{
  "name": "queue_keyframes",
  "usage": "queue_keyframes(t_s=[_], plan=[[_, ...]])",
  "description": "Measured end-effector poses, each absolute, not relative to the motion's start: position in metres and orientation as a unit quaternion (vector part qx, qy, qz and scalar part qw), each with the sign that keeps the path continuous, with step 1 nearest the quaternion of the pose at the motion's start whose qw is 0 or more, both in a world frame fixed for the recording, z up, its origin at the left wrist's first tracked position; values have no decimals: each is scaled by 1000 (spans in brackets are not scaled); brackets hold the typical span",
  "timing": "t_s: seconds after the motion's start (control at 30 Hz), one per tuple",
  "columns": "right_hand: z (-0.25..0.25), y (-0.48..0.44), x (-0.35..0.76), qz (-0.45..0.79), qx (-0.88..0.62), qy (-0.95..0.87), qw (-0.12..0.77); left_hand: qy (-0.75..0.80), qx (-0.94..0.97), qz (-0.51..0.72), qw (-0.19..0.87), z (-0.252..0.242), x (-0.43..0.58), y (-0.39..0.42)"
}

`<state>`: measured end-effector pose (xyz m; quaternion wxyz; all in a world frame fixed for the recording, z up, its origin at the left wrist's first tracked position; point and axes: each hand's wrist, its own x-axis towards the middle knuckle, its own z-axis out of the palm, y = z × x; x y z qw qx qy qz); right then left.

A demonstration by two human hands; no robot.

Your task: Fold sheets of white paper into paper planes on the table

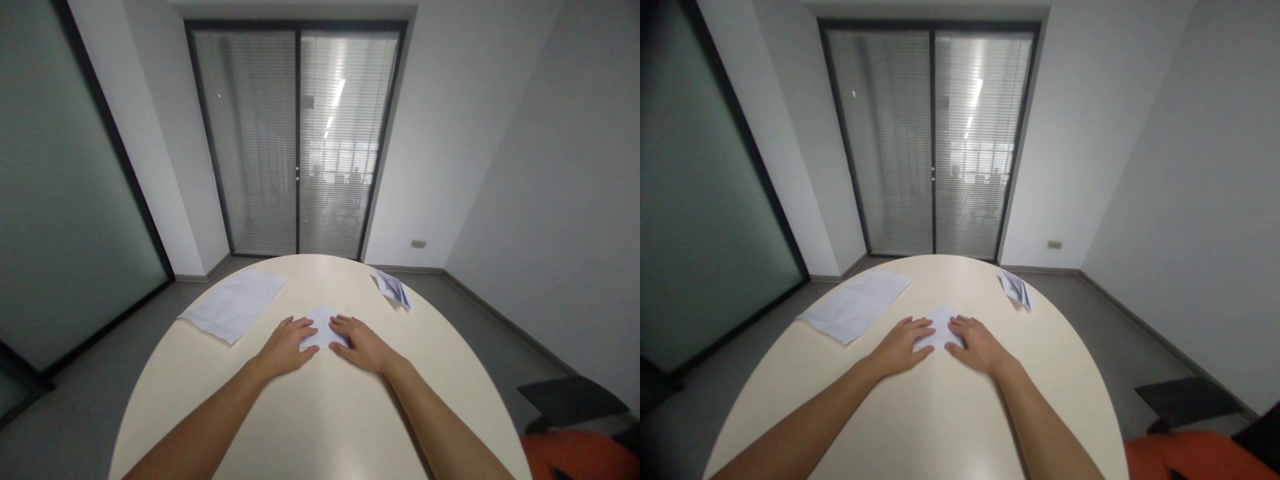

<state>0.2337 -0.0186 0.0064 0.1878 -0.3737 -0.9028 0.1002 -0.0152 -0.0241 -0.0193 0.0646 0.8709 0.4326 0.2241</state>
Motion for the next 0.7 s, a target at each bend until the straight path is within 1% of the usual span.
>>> queue_keyframes(t_s=[0.27,0.43,0.7], plan=[[7,-18,236,85,-363,-908,190,434,868,232,72,-20,-13,-22],[9,-20,238,116,-374,-900,191,441,862,236,83,-17,-12,-24],[8,-18,244,160,-433,-868,184,456,853,238,87,-12,-9,-24]])
